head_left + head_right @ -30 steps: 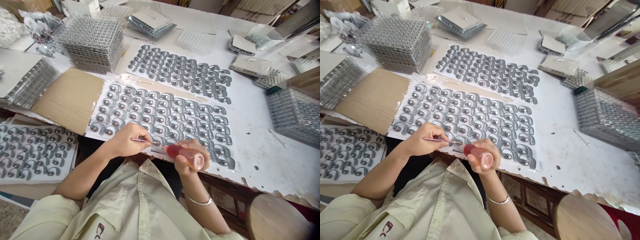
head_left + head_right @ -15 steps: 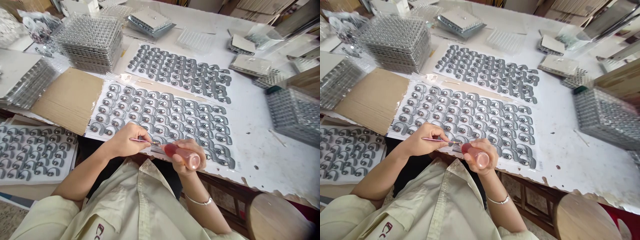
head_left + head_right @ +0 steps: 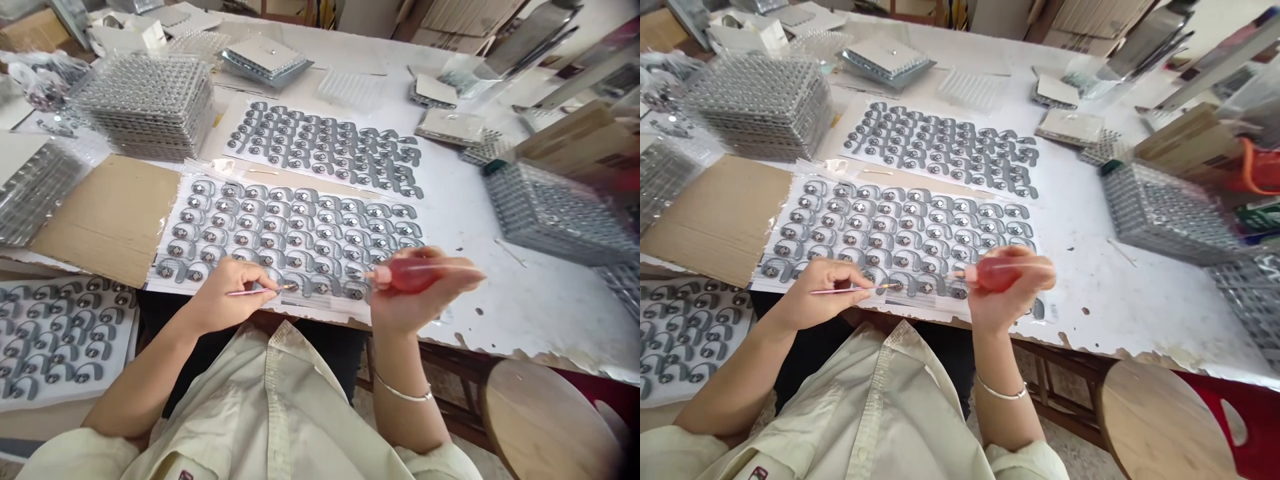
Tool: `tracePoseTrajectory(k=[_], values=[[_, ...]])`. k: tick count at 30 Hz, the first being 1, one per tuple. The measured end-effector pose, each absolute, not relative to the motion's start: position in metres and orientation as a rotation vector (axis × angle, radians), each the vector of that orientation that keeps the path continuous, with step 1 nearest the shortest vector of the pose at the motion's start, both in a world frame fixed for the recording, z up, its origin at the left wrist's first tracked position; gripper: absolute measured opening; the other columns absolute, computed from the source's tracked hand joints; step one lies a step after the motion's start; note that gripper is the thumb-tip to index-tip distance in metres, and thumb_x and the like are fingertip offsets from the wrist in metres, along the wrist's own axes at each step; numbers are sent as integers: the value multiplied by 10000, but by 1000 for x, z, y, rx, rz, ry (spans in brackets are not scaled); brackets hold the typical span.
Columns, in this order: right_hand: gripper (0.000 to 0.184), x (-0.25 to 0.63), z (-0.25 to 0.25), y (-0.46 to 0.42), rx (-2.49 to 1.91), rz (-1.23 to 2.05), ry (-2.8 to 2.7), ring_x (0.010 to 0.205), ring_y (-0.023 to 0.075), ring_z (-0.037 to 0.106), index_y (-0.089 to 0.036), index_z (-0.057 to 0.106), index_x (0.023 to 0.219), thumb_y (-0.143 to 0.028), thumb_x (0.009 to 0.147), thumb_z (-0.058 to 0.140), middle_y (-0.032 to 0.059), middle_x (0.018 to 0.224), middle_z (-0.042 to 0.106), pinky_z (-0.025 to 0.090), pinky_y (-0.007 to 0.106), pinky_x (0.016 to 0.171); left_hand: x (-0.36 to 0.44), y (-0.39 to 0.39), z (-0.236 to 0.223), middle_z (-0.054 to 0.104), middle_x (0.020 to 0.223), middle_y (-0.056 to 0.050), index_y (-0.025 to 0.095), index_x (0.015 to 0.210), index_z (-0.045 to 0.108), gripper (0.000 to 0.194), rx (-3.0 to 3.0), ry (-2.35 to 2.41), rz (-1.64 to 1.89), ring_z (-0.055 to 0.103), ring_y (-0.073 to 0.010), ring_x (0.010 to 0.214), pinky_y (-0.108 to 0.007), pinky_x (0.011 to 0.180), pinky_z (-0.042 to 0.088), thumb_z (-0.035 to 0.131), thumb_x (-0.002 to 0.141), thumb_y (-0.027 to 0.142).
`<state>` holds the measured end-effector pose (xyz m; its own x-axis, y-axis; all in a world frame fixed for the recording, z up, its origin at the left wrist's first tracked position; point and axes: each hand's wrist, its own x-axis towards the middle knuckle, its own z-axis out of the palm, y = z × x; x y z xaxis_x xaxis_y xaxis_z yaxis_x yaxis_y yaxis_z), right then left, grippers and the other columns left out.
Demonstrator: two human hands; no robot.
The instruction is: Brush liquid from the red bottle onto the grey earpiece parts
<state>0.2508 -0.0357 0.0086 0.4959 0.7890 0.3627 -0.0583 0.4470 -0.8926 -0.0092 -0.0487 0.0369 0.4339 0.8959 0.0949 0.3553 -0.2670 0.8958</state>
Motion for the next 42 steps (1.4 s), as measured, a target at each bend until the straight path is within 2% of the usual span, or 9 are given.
tracePoseTrajectory(k=[2,4,6,10,13,17,24,30,42], values=[[507,267,16,-33,-963,759,-753,517,111,521,-231,552,811,-733,767,492,-11,681,511,373,222,338,-1,-57,35,684,679,-30,133,783,694,27,1878,978,965,575,-88,531,-177,479,419,672,777,117],[476,276,19,-31,-945,802,-698,509,111,543,-212,572,797,-679,709,610,-3,720,542,368,219,339,12,-66,32,705,741,-49,129,826,671,58,1978,862,1089,640,-107,619,-182,552,497,663,788,86],[413,276,19,-30,-946,822,-735,532,122,581,-203,593,805,-589,685,676,9,790,565,375,220,349,26,-74,27,715,785,-63,124,872,646,103,2129,790,1157,679,-125,708,-197,633,548,643,798,52],[373,261,15,-31,-904,840,-854,547,109,565,-226,620,861,-523,668,733,13,867,562,354,220,339,44,-81,17,717,804,-51,130,917,605,148,2374,841,1191,694,-130,724,-212,651,570,618,807,31],[358,251,11,-32,-883,704,-990,595,128,553,-231,630,826,-548,690,725,14,790,570,405,250,404,47,-82,14,714,800,-40,135,924,600,135,2466,877,1133,694,-129,709,-213,615,562,589,826,43],[304,246,8,-33,-860,470,-1262,626,167,573,-211,639,774,-515,795,640,31,693,592,458,330,543,49,-82,17,706,804,-51,119,923,609,133,2592,876,1061,677,-134,651,-230,531,526,540,836,46],[172,238,12,-34,-837,313,-1574,554,128,528,-194,565,746,-326,836,630,3,642,585,428,293,513,59,-87,24,649,691,-65,93,833,620,218,2836,909,945,625,-151,556,-274,440,474,408,872,61],[142,237,7,-35,-865,397,-1624,540,123,517,-204,556,774,-301,817,649,-6,630,579,427,281,494,58,-89,21,636,697,-72,94,814,620,221,2834,930,923,612,-150,559,-273,448,478,408,875,77],[158,234,7,-32,-839,219,-1641,520,122,513,-204,543,743,-299,825,639,-4,611,579,428,294,489,56,-89,21,631,694,-75,77,851,613,197,2822,906,901,601,-159,544,-286,423,451,416,864,84]])
